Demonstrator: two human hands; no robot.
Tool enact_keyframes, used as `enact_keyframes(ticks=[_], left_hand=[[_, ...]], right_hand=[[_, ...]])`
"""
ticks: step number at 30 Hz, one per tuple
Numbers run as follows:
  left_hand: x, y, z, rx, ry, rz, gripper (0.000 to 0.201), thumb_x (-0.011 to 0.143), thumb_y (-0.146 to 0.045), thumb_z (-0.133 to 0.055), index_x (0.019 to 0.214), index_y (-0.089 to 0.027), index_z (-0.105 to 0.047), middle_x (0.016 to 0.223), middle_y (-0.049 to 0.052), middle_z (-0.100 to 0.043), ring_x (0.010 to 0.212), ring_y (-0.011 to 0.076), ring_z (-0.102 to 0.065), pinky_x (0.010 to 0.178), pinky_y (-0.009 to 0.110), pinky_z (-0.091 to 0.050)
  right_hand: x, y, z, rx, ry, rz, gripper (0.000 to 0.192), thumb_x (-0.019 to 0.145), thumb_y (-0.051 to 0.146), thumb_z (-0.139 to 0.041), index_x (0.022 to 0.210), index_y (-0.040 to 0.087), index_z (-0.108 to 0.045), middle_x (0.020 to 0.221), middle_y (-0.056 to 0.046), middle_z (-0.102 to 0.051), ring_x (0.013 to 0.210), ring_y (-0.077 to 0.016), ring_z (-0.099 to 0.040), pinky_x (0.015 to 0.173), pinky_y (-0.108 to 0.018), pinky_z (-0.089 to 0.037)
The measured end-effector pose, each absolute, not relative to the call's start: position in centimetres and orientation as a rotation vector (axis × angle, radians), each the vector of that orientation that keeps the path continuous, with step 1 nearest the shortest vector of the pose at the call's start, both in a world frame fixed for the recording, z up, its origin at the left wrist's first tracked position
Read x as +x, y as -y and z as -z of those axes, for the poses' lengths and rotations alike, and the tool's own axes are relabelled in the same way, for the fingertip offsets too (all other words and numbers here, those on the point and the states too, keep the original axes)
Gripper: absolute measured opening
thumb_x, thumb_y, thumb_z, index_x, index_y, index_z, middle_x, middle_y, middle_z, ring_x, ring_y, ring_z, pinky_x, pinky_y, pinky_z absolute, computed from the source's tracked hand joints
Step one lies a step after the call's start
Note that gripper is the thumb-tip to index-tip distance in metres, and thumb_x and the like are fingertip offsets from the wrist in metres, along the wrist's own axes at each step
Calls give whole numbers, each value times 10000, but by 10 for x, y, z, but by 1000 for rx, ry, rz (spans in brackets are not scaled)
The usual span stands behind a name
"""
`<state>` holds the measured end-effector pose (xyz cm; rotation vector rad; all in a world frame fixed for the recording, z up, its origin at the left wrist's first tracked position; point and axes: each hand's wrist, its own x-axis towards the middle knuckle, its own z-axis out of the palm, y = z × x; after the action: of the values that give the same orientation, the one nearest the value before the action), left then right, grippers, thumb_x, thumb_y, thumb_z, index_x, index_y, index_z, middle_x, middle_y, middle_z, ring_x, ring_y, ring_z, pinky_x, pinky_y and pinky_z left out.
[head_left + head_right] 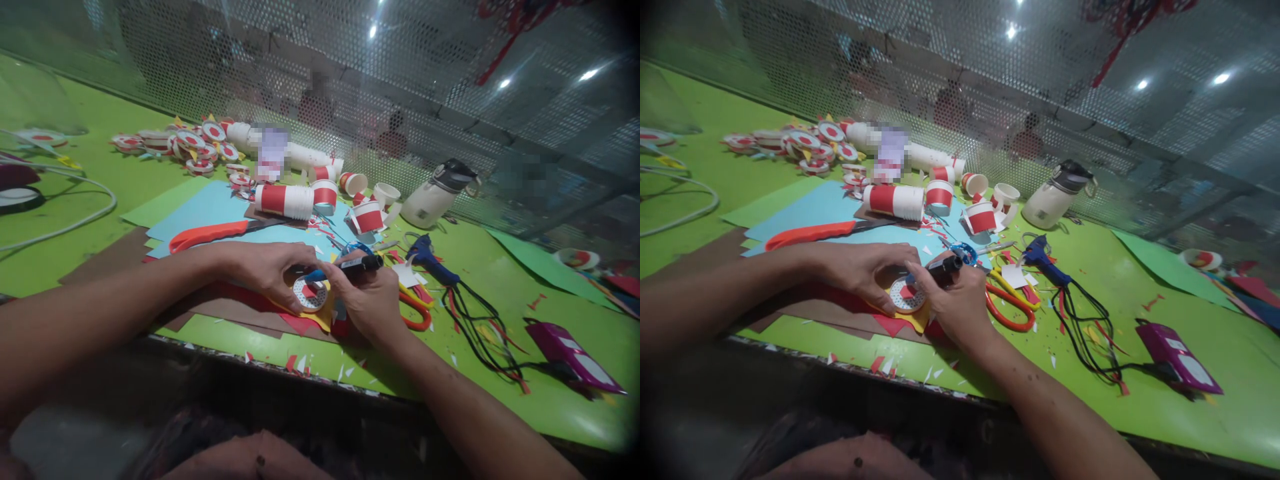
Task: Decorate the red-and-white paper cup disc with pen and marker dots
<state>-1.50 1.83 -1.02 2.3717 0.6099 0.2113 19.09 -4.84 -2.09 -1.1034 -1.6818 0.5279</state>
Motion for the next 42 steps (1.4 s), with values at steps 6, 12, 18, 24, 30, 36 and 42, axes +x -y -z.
enact_keyframes(ticks=[6,12,18,24,30,36,42], left_hand=[[-19,-23,13,2310,-544,-210,455,798,-428,-757,1188,-211,-670,1056,31,-597,949,203,-559,803,289,-432],[-17,-23,14,2256,-576,-225,501,761,-468,-786,1171,-210,-660,1030,29,-603,887,193,-543,745,279,-436],[-16,-17,10,2272,-746,-178,518,712,-470,-808,1094,-187,-603,990,22,-583,859,187,-538,704,267,-415],[-14,-16,9,2266,-719,-198,500,736,-471,-792,1113,-201,-604,1020,16,-588,892,190,-535,742,271,-410],[-13,-18,12,2272,-713,-203,515,703,-447,-811,1097,-184,-608,1038,38,-594,916,207,-533,749,283,-402],[-14,-18,13,2297,-703,-208,487,712,-455,-801,1059,-186,-591,1004,25,-578,904,201,-530,745,283,-398],[-12,-17,12,2294,-722,-205,459,710,-466,-800,982,-191,-553,932,11,-546,845,184,-505,698,273,-391]], right_hand=[[190,49,19,-1127,1644,-597,347,831,395,-748,616,201,-557,532,57,-510,507,-99,-452,499,-235,-426],[188,50,18,-1130,1619,-616,326,828,408,-755,642,190,-599,527,40,-561,489,-105,-497,495,-239,-457],[190,57,5,-1108,1424,-520,276,830,363,-759,657,198,-623,490,53,-569,426,-99,-504,462,-234,-465],[194,56,5,-1115,1532,-537,208,845,353,-733,732,185,-683,494,57,-572,421,-102,-507,459,-244,-464],[193,53,10,-1117,1604,-589,168,830,323,-737,729,193,-704,516,53,-597,466,-110,-550,501,-245,-501],[192,54,9,-1129,1590,-681,236,816,409,-759,734,196,-701,556,31,-647,493,-127,-602,501,-248,-525],[191,55,8,-1111,1611,-723,264,825,437,-753,752,190,-696,539,29,-649,486,-132,-624,508,-244,-544]])
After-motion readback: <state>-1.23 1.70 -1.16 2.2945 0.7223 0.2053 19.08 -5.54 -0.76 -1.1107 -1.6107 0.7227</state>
